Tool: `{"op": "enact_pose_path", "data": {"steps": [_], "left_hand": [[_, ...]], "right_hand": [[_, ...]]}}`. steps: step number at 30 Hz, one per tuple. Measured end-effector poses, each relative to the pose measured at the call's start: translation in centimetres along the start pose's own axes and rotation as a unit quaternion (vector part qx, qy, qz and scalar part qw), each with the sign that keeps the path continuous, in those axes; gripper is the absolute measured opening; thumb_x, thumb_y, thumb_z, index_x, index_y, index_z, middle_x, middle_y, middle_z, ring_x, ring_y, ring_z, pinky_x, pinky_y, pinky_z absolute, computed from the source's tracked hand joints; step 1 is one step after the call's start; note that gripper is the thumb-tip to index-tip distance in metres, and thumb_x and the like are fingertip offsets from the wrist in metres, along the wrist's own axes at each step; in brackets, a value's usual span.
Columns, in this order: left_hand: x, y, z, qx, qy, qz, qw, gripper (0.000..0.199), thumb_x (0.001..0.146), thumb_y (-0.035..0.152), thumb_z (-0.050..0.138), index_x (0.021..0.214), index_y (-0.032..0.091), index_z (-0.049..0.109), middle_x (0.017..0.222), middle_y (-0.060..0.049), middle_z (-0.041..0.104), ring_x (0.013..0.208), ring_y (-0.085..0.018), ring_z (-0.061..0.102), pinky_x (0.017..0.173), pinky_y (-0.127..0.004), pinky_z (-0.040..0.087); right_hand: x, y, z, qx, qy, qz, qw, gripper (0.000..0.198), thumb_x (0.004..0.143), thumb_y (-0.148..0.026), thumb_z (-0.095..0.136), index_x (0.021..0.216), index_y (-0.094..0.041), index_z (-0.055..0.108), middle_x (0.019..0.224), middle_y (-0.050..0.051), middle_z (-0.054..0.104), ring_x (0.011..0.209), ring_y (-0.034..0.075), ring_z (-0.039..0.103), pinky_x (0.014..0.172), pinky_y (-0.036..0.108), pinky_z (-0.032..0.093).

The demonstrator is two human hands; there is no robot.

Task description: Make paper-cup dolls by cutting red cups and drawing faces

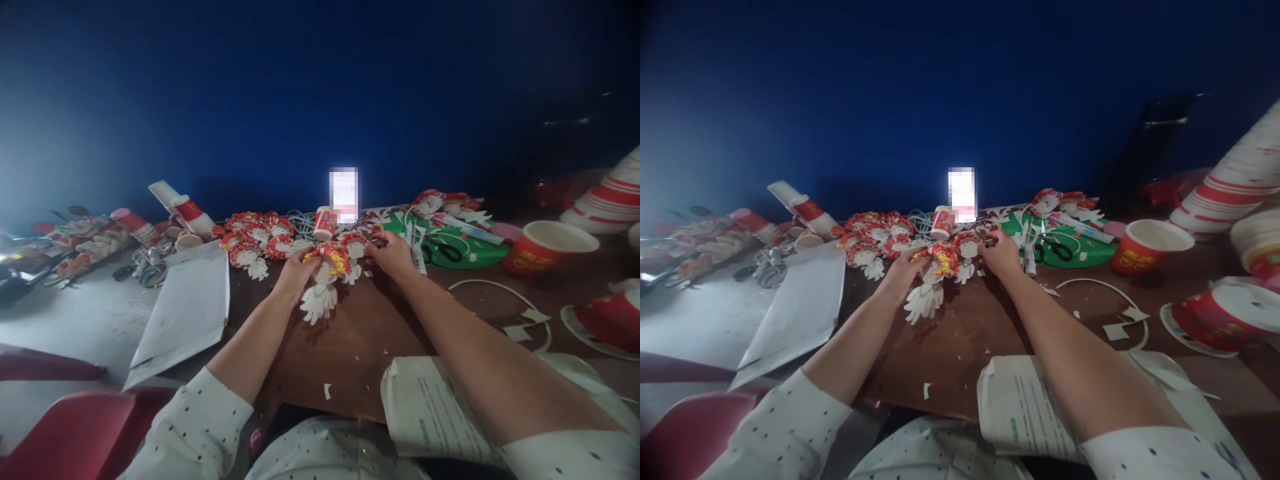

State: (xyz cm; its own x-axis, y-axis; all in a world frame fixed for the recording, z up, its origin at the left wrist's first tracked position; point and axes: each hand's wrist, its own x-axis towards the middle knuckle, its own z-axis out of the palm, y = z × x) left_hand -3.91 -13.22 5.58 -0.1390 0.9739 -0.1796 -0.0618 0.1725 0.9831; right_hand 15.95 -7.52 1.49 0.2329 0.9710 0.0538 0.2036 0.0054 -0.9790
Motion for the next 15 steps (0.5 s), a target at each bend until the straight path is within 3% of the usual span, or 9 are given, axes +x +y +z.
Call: {"op": "enact_pose_path", "data": {"steps": [4, 8, 13, 15], "left_hand": [[-0.5, 0.9, -1.1, -0.022, 0.009, 0.022, 0.999, 0.036, 0.064, 0.027, 0.067, 0.099, 0.018, 0.064, 0.063, 0.003, 0.059, 0.05, -0.008, 0.052, 0.048, -0.02, 0.041], [-0.5, 2.0, -0.5, -0.054, -0.002, 0.042, 0.998, 0.034, 0.063, 0.024, 0.068, 0.095, 0.016, 0.064, 0.061, 0.003, 0.057, 0.049, -0.007, 0.05, 0.049, -0.019, 0.041], [-0.6, 2.5, 0.1, -0.049, 0.015, 0.065, 0.997, 0.038, 0.064, 0.023, 0.068, 0.1, 0.015, 0.062, 0.05, 0.007, 0.048, 0.039, -0.004, 0.038, 0.041, -0.016, 0.028], [0.0, 2.3, -0.9, -0.052, 0.029, 0.073, 0.996, 0.037, 0.064, 0.022, 0.067, 0.1, 0.015, 0.062, 0.051, 0.007, 0.049, 0.039, -0.004, 0.039, 0.042, -0.016, 0.031]], "right_hand": [[-0.2, -0.2, -0.1, -0.047, 0.008, 0.003, 0.999, 0.033, 0.07, -0.024, 0.069, 0.101, -0.016, 0.061, 0.077, 0.007, 0.066, 0.053, 0.016, 0.063, 0.043, 0.029, 0.054], [-0.5, -0.6, -0.1, -0.083, 0.019, -0.001, 0.996, 0.035, 0.073, -0.027, 0.066, 0.105, -0.014, 0.06, 0.088, 0.011, 0.068, 0.058, 0.017, 0.065, 0.045, 0.027, 0.053], [-0.4, -0.3, -0.3, -0.153, 0.023, -0.015, 0.988, 0.035, 0.076, -0.031, 0.064, 0.107, -0.014, 0.06, 0.088, 0.011, 0.069, 0.055, 0.015, 0.064, 0.049, 0.025, 0.05], [-0.2, 0.0, -0.4, -0.193, 0.028, -0.025, 0.98, 0.034, 0.075, -0.031, 0.064, 0.105, -0.015, 0.062, 0.083, 0.009, 0.069, 0.052, 0.015, 0.063, 0.052, 0.025, 0.05]]}}
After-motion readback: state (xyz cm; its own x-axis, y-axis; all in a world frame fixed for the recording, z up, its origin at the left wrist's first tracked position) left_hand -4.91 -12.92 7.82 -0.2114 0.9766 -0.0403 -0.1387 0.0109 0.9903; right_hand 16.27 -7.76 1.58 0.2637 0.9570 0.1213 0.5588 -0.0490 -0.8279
